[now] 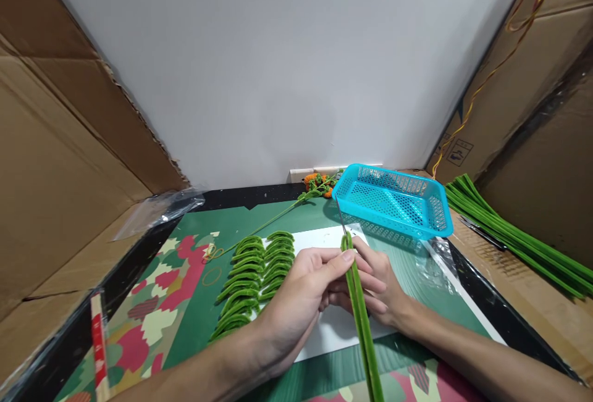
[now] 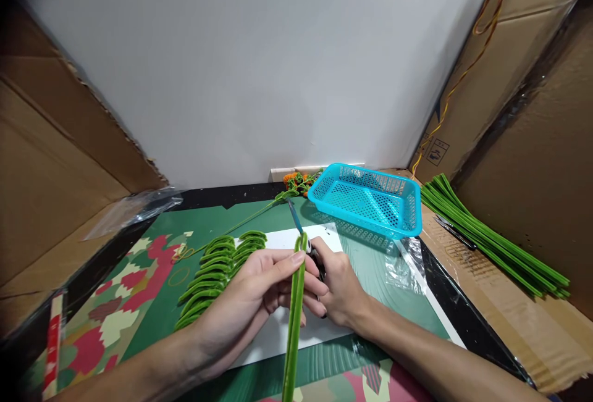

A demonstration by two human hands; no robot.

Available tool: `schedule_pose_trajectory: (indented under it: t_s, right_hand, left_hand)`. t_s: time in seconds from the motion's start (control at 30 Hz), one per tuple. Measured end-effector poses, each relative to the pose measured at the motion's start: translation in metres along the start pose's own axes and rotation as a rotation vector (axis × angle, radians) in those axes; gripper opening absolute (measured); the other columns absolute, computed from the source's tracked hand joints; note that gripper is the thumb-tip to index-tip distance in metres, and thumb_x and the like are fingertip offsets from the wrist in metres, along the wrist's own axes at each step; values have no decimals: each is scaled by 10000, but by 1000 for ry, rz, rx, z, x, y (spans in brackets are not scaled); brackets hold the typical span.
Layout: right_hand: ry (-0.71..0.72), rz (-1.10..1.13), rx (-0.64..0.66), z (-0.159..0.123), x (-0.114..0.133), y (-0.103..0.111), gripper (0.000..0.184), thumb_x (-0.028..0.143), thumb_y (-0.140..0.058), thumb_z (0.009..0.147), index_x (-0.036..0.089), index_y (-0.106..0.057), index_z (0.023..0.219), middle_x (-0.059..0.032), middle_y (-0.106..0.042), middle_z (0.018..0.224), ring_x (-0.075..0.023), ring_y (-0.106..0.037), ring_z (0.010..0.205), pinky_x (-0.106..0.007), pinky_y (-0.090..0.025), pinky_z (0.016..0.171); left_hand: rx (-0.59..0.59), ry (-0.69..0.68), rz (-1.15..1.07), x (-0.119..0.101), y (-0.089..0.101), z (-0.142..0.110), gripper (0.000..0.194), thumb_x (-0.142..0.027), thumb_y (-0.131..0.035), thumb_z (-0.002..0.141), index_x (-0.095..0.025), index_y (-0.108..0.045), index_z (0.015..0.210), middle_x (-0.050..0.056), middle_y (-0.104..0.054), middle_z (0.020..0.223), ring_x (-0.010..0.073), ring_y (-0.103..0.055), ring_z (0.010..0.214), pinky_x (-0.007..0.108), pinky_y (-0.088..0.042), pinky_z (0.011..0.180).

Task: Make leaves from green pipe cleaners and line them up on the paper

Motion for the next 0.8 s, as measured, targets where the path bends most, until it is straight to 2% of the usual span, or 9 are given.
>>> schedule_pose_trajectory:
  t_s: [0.13, 0.27, 0.4, 0.5, 0.57, 0.67, 0.73, 0.8]
  right_hand:
    - [-21, -12, -52, 5, 1, 5, 109, 261, -616, 904, 240, -539, 977, 86, -456, 674, -121, -390, 595, -223, -344, 564]
    - [-18, -89, -70, 12, 2, 17, 283, 201, -629, 856, 225, -611, 1138, 69, -541, 710, -127, -427, 609, -228, -363, 593]
    - [53, -226, -14, 19, 0, 28, 338, 124, -612, 808, 214, -698, 1122, 62, -558, 676, -118, -411, 582, -221, -344, 580]
    - [17, -352, 44, 23, -5, 30, 426, 55, -593, 770, 233, -741, 1128, 44, -636, 688, -126, -499, 586, -217, -348, 582]
    - [-41, -449, 66, 26, -9, 30, 448, 48, -608, 775, 254, -751, 1147, 30, -697, 718, -141, -581, 606, -220, -359, 596]
    - [-90, -537, 64, 28, -13, 30, 475, 64, -645, 789, 268, -728, 1211, -6, -782, 836, -189, -705, 716, -234, -389, 637]
    - [-83, -540, 60, 29, -14, 30, 513, 70, -659, 801, 268, -689, 1273, -28, -810, 943, -222, -752, 824, -244, -419, 678]
    - [-61, -523, 74, 29, -13, 31, 492, 75, -652, 834, 265, -665, 1288, -36, -812, 1017, -233, -764, 897, -251, -446, 719]
  left_hand:
    - [47, 0, 53, 3, 1, 1, 345, -375, -598, 1036, -84, -765, 953, 159, -822, 828, 192, -788, 630, 208, -554, 581]
    - [87, -5, 191, 5, 3, 4, 375, -394, -553, 1059, -83, -752, 991, 151, -819, 831, 169, -766, 598, 211, -542, 591]
    - [113, -21, 372, 8, 8, 7, 408, -451, -544, 1056, -102, -747, 1001, 127, -812, 820, 155, -725, 615, 219, -527, 607]
    - [94, 20, 555, 9, 16, 9, 440, -514, -532, 1041, -127, -735, 994, 97, -799, 812, 145, -638, 547, 229, -466, 532]
    - [52, 19, 717, 7, 21, 11, 424, -510, -511, 1046, -149, -720, 969, 60, -772, 751, 150, -599, 557, 238, -427, 536]
    - [8, -50, 944, 2, 27, 15, 427, -449, -460, 1065, -168, -697, 849, 34, -721, 652, 184, -617, 676, 270, -436, 675]
    - [-8, -82, 1052, 0, 30, 18, 463, -420, -444, 1065, -175, -669, 743, 43, -721, 665, 196, -626, 714, 288, -423, 720]
    - [-17, -72, 1107, 0, 32, 19, 485, -419, -444, 1061, -179, -652, 694, 44, -727, 695, 189, -620, 682, 289, -402, 685]
Point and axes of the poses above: each hand's wrist, its own z-axis towards the middle knuckle, its own y-axis out of the back of the hand, x = y × z, the point moved 2 cm from there along z, towards the middle knuckle
